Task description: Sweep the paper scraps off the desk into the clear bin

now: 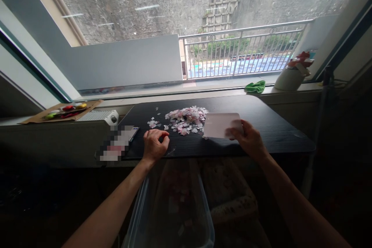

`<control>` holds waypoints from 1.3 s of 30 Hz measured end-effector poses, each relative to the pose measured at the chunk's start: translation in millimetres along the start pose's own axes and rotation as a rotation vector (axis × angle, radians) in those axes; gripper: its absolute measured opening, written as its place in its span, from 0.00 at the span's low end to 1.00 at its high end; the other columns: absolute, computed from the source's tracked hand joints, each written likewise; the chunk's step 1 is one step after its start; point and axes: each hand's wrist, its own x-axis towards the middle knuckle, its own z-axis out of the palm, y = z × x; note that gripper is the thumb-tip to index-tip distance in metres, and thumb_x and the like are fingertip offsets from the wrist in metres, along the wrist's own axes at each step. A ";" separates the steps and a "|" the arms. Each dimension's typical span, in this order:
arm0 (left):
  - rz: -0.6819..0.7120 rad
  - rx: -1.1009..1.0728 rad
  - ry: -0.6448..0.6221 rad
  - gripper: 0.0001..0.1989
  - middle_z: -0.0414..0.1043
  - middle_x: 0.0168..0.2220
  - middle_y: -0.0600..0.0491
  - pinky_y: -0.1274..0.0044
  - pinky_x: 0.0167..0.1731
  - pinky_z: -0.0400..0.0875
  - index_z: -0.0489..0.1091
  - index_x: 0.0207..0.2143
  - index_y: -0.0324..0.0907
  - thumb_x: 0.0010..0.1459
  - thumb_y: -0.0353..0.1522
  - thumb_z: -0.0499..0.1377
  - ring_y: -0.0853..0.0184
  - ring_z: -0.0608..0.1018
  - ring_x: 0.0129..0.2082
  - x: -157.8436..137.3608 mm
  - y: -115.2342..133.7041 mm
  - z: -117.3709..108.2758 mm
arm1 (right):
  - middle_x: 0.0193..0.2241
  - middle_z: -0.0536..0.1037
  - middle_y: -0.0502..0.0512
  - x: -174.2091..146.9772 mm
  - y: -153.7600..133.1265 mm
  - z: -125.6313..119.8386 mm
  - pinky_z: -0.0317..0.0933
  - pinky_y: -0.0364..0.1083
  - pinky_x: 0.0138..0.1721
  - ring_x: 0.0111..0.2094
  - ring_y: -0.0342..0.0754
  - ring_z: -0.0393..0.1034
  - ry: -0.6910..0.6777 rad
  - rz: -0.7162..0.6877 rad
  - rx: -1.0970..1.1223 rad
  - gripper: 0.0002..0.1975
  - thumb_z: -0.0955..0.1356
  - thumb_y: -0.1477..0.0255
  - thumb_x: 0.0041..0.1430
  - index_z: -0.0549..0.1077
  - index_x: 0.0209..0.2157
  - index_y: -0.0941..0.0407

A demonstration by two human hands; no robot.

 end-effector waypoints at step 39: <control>0.333 -0.001 -0.311 0.11 0.74 0.32 0.52 0.47 0.62 0.47 0.76 0.40 0.47 0.60 0.29 0.54 0.58 0.73 0.45 -6.8 69.2 -15.8 | 0.26 0.80 0.50 -0.6 -39.8 4.9 0.68 0.43 0.21 0.22 0.48 0.73 -0.066 0.012 -0.396 0.14 0.70 0.60 0.50 0.77 0.37 0.51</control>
